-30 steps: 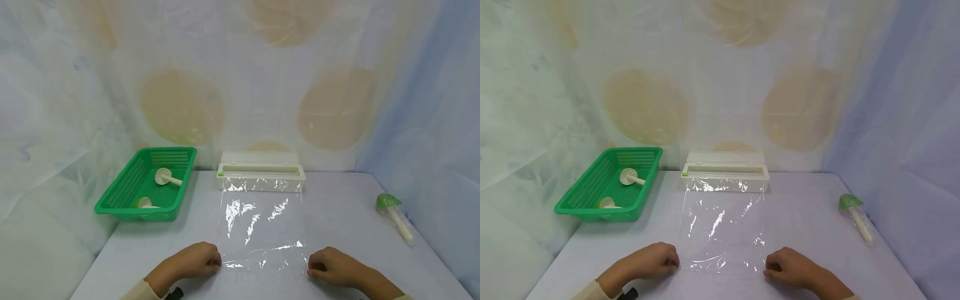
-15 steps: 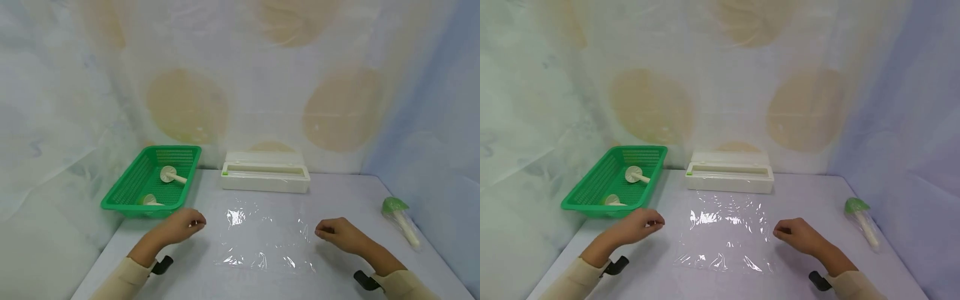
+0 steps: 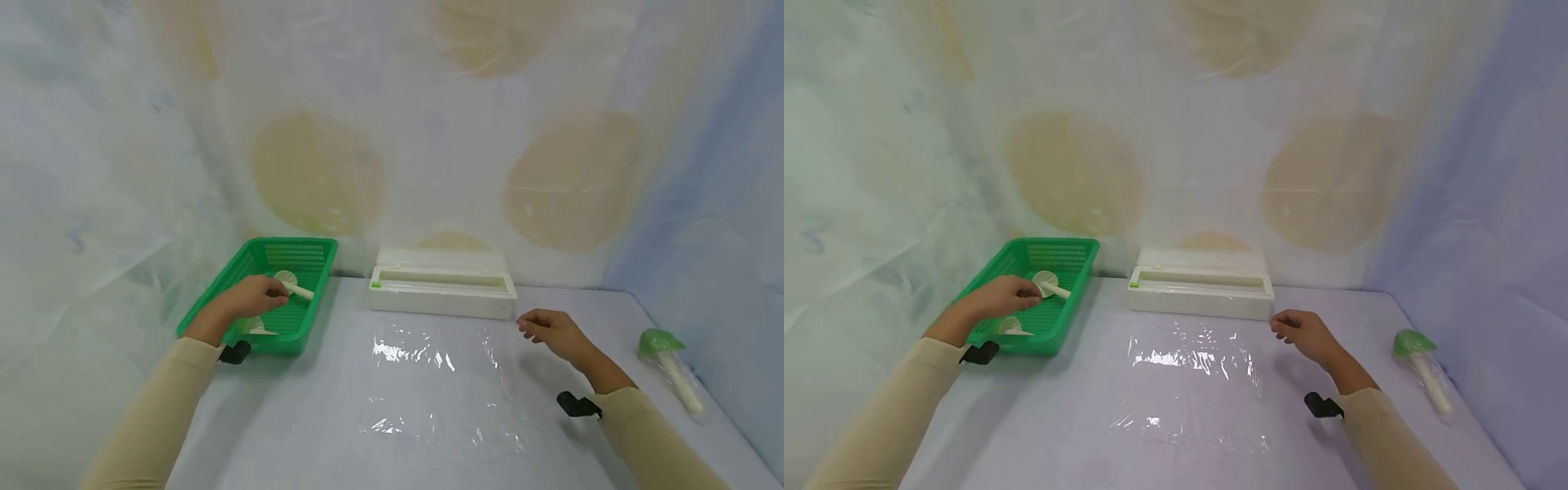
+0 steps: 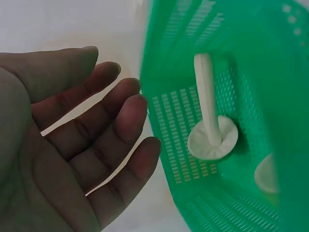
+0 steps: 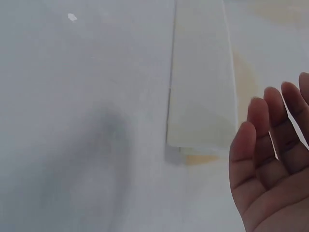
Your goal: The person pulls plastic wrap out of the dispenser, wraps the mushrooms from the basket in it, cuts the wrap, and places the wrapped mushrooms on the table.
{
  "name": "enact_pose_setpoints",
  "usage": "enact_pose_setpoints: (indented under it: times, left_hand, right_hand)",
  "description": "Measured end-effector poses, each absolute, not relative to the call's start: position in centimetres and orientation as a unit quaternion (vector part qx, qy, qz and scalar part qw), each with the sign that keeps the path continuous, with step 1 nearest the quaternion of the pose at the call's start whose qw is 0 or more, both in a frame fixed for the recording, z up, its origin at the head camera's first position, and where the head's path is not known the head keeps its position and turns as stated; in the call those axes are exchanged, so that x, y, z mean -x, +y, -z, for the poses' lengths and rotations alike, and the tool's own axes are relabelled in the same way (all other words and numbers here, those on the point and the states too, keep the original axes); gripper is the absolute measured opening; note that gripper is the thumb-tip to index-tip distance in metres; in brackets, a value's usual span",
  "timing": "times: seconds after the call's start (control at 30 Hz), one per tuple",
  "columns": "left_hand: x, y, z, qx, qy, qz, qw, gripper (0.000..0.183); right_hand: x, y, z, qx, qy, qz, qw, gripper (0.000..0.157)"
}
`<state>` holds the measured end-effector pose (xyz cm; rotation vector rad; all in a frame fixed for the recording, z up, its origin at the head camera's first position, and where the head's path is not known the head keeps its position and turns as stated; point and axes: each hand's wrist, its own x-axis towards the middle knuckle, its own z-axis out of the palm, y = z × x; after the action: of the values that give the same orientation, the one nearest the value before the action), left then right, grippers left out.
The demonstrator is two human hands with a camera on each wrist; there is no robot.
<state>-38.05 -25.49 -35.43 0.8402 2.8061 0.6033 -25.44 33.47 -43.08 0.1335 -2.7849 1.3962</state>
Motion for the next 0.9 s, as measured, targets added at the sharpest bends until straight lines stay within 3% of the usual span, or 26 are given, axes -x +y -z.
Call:
enact_pose_setpoints:
  times: [0.2, 0.57, 0.73, 0.9]
  left_hand:
    - [41.9, -25.0, 35.2, -0.252, 0.941, -0.206, 0.097, 0.026]
    - [45.6, -24.0, 37.5, -0.165, 0.929, -0.254, 0.213, 0.036]
    - [45.9, -23.9, 38.0, -0.124, 0.914, -0.263, 0.281, 0.05]
    - [46.0, -24.0, 38.3, -0.052, 0.913, -0.287, 0.285, 0.075]
  right_hand:
    - [28.1, 33.7, 43.7, 0.011, -0.866, -0.497, 0.06, 0.046]
    - [31.7, 33.2, 45.6, 0.078, -0.844, -0.514, 0.134, 0.041]
    - [32.8, 32.8, 45.9, 0.098, -0.824, -0.538, 0.15, 0.04]
    - [33.6, 32.4, 46.3, 0.11, -0.812, -0.553, 0.152, 0.039]
